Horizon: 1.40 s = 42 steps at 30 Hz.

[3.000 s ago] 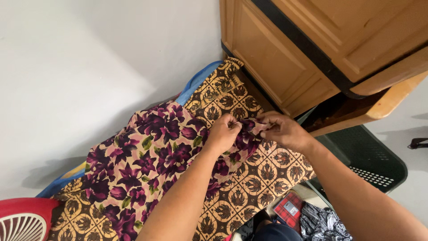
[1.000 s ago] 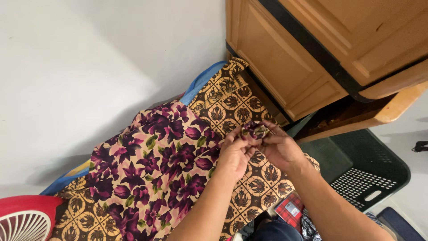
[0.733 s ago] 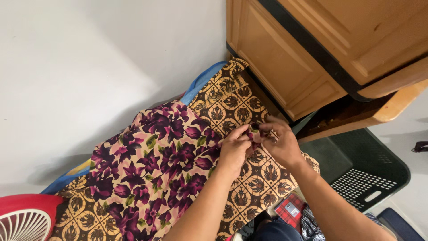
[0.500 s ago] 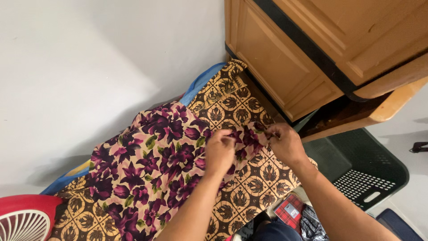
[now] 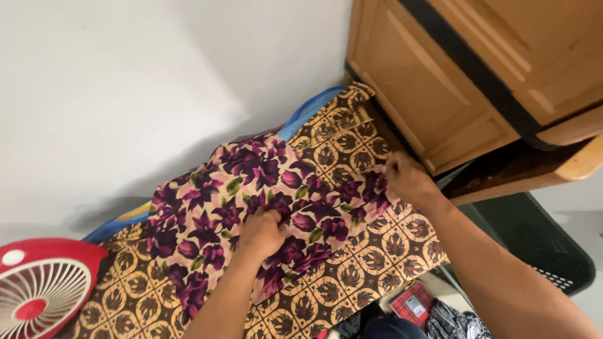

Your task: The person folds a floral-patterned garment by hand on a padded surface, smoothing the fabric and folding the sides inward.

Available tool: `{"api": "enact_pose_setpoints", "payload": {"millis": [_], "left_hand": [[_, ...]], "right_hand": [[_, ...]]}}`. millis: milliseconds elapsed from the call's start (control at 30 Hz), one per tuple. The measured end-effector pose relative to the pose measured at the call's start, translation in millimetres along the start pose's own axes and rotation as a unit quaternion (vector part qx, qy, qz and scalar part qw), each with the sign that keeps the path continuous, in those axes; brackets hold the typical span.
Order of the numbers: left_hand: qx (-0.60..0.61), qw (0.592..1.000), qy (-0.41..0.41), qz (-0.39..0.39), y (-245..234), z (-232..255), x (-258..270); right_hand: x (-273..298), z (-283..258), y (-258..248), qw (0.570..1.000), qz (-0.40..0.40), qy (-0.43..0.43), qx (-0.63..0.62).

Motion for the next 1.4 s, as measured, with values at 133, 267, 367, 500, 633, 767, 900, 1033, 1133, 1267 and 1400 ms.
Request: {"api": "enact_pose_setpoints", "payload": {"millis": [133,267,367,500,633,767,900,1033,1133,1267,1400], "left_hand": [[0.056,0.997,-0.038,-0.021,8.3,-12.9,9.1],[0.073,0.996,-0.03,-0.032,8.0,-14.2,12.9],[0.097,0.995,-0.02,-0.025,11.4,-16.6,16.3],[0.139,0.99,0.014,0.009,18.2,-20.9,18.3],[0.148,0.983,0.065,0.091,12.3,-20.1,25.4],[0.076,0.958,0.104,0.256,-14.4,-9.3,50.9],[0.01,0.952,0.094,0.29,-14.1,-1.3,86.1],[-0.054,0.939,0.158,0.302,9.0,6.5,125.1],[-0.056,0.955,0.129,0.262,27.2,-3.0,143.7],[-0.105,0.963,0.112,0.221,38.5,-14.9,151.3],[-0.044,0.976,0.078,0.2,37.9,-33.2,151.2]], "right_hand": [[-8.3,13.2,14.3,0.997,-0.017,0.038,0.067],[-15.3,30.5,25.7,0.985,-0.056,0.014,0.163],[-8.1,39.5,36.3,0.803,0.028,-0.213,0.557],[-5.6,35.9,30.1,0.871,0.043,-0.164,0.46],[9.3,5.8,5.2,0.981,0.041,-0.024,0.188],[59.3,-45.3,7.0,0.944,0.08,-0.155,0.281],[76.0,-52.7,33.3,0.894,0.008,-0.201,0.401],[66.0,-29.3,46.7,0.856,-0.047,-0.163,0.488],[63.4,-25.9,48.8,0.869,-0.044,-0.168,0.464],[67.8,-36.3,48.8,0.853,-0.057,-0.125,0.503],[87.2,-73.7,49.7,0.834,-0.049,-0.071,0.545]]}}
Point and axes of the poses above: each hand's wrist, its own x-axis away from the middle knuckle, its own y-axis out of the palm, z = x × y, the point moved 6 cm from there along -x, towards the middle knuckle, and after that the axes turned 14 degrees about y, right-handed, at the moved point
